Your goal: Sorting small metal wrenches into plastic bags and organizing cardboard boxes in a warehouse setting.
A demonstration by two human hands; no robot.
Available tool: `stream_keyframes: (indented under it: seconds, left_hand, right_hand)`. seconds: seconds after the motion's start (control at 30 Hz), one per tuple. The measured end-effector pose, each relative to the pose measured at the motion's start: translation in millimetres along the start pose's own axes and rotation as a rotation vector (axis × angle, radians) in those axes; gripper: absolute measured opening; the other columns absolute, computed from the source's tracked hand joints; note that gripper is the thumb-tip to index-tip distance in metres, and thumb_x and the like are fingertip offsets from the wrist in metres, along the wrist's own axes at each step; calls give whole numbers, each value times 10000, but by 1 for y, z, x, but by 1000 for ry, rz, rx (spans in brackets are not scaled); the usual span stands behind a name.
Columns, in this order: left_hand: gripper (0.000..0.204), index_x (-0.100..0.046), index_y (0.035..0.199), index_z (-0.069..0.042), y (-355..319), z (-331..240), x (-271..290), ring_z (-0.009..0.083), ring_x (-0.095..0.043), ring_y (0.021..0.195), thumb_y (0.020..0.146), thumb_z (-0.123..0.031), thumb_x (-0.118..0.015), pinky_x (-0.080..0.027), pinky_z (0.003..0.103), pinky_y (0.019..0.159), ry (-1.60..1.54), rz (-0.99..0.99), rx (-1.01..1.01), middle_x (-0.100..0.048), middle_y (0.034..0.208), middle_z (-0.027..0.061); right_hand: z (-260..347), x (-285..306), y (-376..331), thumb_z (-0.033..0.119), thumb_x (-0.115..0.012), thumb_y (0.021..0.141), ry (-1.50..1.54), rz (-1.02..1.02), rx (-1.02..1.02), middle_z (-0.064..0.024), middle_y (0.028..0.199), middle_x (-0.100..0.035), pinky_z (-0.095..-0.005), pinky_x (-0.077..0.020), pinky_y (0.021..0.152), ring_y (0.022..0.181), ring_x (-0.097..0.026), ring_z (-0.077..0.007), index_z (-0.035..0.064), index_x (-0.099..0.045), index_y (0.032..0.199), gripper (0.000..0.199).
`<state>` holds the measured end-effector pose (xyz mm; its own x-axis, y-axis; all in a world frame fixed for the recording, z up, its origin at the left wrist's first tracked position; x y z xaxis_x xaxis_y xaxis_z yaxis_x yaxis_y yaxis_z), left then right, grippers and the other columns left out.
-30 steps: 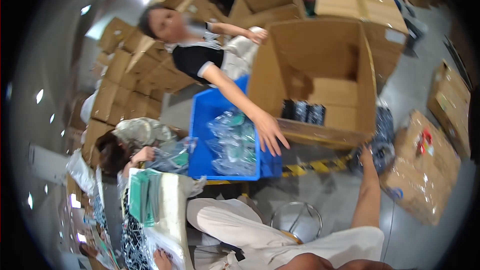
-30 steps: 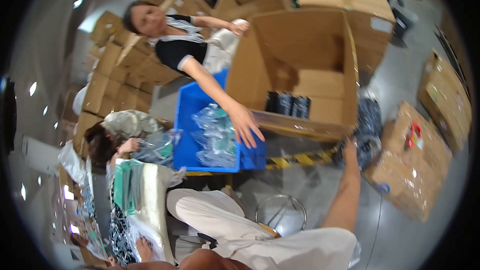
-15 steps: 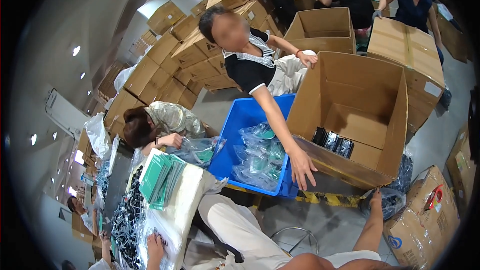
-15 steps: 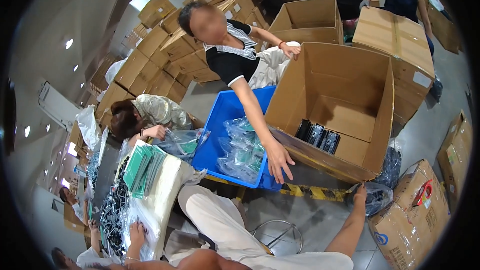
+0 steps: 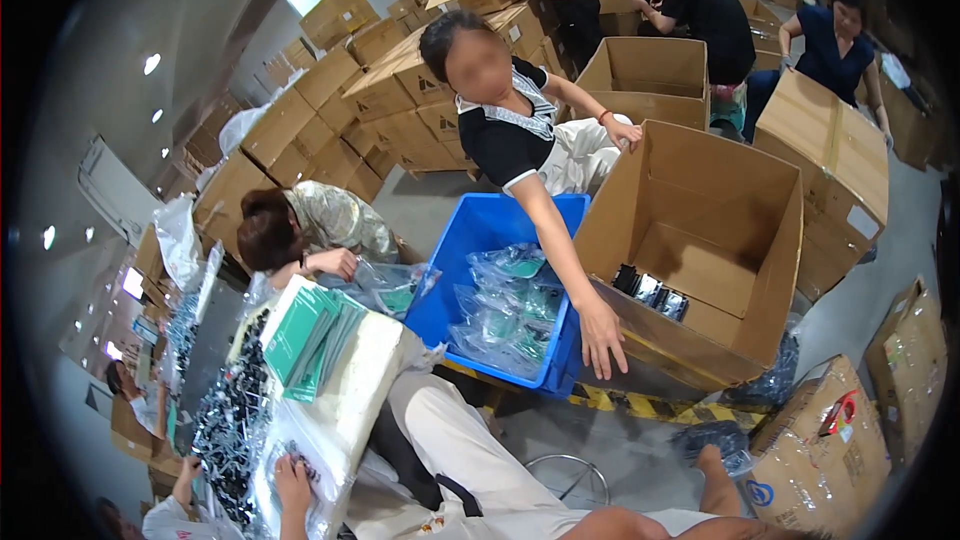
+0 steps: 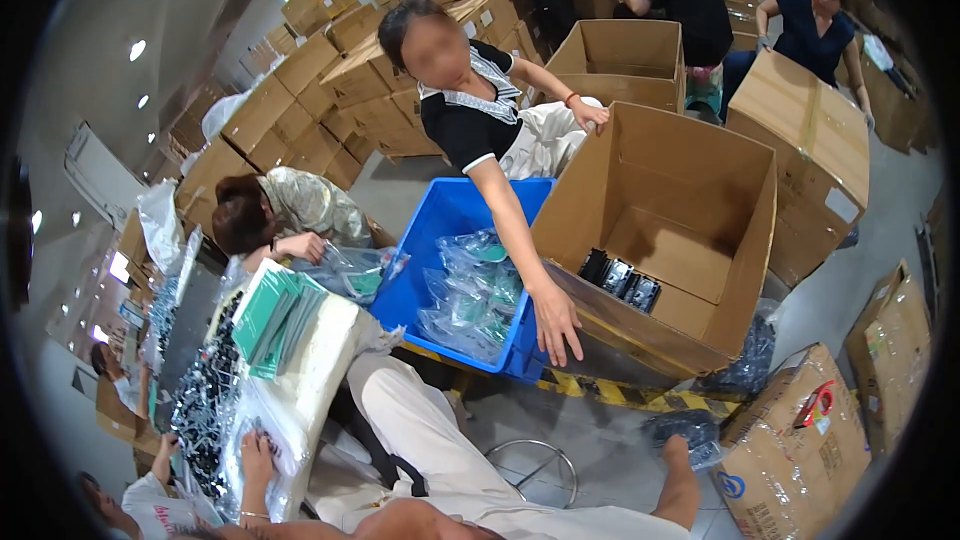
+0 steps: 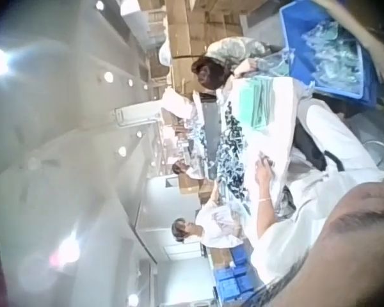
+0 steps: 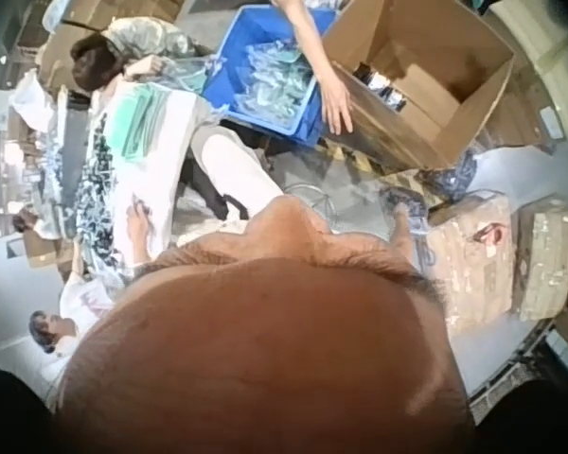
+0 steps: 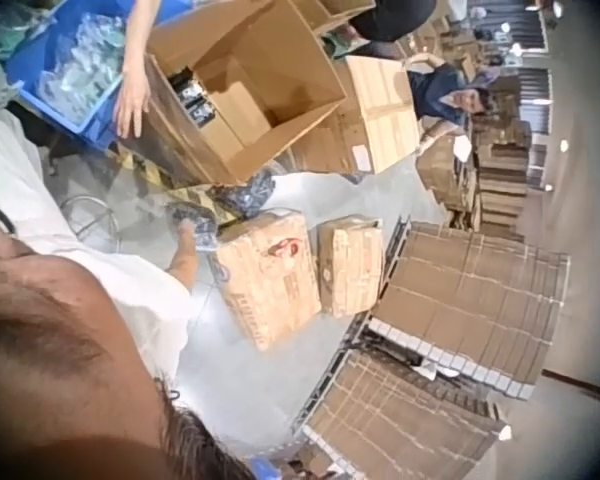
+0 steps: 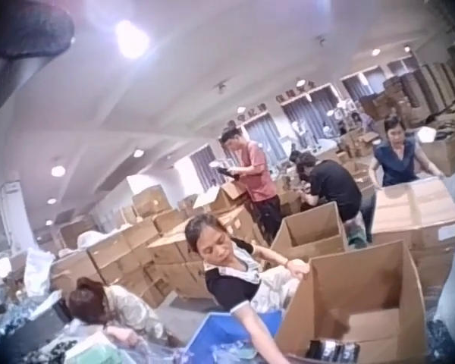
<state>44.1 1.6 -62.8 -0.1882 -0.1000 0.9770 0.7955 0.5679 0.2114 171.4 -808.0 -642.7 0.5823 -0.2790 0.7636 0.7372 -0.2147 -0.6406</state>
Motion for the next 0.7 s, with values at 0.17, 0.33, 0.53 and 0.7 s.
stream_keyframes:
  seconds: [0.17, 0.33, 0.53, 0.7]
  left_hand:
    - [393, -424, 1137, 70, 7, -8, 5, 400, -386, 1094, 850, -198, -446, -298, 429, 946, -27, 20, -11, -418, 1171, 277]
    - [410, -405, 1175, 59, 8, 7, -1, 407, -354, 1129, 860, -201, -443, -283, 432, 959, -68, -38, -11, -369, 1226, 276]
    - [391, -404, 1173, 57, 6, 8, -2, 394, -353, 1130, 866, -182, -436, -275, 443, 954, -105, -130, -125, -372, 1229, 264]
    - [388, -405, 1179, 56, 2, -11, 9, 385, -343, 1144, 867, -175, -426, -256, 441, 965, -192, -132, -160, -359, 1246, 249]
  right_hand:
    - [15, 63, -29, 189, -569, 708, 14, 8, 208, -203, 864, -603, -377, -472, 754, 859, -584, -327, 28, -634, 817, 204]
    - [113, 210, -139, 229, -553, 753, 175, 41, 516, -153, 652, -578, -350, -459, 553, 579, -569, -269, 23, -590, 793, 213]
    - [242, 370, -252, 211, -561, 794, 607, 168, 565, -13, 530, -488, -270, -381, 436, 462, -467, -94, 43, -540, 674, 207]
    - [318, 481, -307, 178, -569, 798, 696, -26, 613, 55, 531, -437, -224, -341, 389, 454, -422, -53, 79, -568, 678, 155]
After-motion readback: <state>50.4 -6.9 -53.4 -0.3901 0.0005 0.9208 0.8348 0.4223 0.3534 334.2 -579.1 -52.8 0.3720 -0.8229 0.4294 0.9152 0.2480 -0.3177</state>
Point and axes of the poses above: each hand's wrist, its own y-axis towards the middle knuckle, its own x-axis out of the back of the hand, z = x × y, the point moved 7 cm from there along y, towards the middle knuckle
